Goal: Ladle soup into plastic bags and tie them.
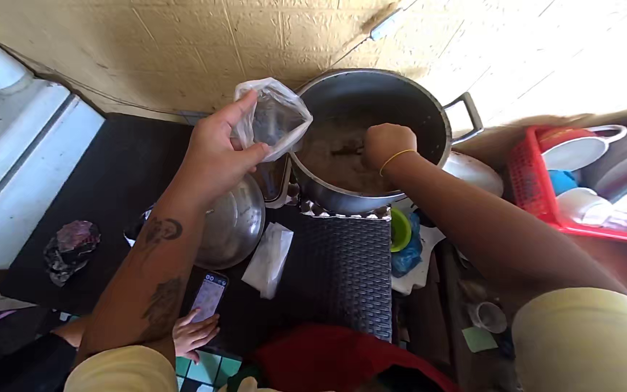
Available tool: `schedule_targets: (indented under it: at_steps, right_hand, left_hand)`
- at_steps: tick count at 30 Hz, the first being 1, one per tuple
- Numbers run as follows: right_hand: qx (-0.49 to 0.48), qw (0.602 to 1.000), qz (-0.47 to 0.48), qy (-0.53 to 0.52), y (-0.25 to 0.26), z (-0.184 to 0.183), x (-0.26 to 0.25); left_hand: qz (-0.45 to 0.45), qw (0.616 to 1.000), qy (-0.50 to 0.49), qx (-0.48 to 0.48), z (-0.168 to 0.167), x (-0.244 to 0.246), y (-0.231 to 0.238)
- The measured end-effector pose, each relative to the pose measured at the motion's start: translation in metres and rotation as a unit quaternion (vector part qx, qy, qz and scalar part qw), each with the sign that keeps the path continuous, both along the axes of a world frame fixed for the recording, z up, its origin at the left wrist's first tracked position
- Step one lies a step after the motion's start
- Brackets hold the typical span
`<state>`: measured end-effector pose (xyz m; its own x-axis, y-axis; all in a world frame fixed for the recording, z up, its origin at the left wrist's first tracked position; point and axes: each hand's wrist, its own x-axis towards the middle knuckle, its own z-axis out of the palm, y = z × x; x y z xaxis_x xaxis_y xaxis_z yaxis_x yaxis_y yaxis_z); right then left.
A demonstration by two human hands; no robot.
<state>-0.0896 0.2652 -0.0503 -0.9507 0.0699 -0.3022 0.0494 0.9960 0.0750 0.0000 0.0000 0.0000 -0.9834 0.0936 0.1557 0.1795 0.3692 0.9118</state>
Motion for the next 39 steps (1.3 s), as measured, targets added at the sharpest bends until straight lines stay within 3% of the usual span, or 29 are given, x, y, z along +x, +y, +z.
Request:
schedule_targets:
  at_steps: [9, 17, 27, 31, 34, 39]
  right_hand:
    - [-0.134, 0.990, -0.029, -0.025, 0.069, -0.031, -0.033]
    - [-0.235, 0.970, -0.061, -0.021, 0.081, -0.025, -0.020]
    - [-0.011, 0.999, 0.012, 0.041, 0.058, 0.011, 0.011]
    - [0.067, 0.990, 0.110, 0.066, 0.041, 0.011, 0.014]
    - [0.088, 0.977, 0.180, 0.068, 0.035, 0.006, 0.006]
    - [0.069, 0.983, 0.168, 0.023, 0.021, 0.009, 0.001]
  left_hand:
    - [0.012, 1.000, -0.001, 0.001, 0.001, -0.005, -0.013]
    - [0.012, 1.000, -0.010, 0.001, 0.005, -0.016, -0.001]
    - [-0.006, 1.000, -0.014, -0.004, 0.007, -0.024, 0.014]
    - [-0.005, 1.000, -0.016, -0.010, 0.005, -0.024, 0.018]
    - [-0.004, 1.000, -0.020, -0.013, 0.005, -0.022, 0.018]
    - [-0.004, 1.000, -0.008, -0.018, 0.003, -0.021, 0.013]
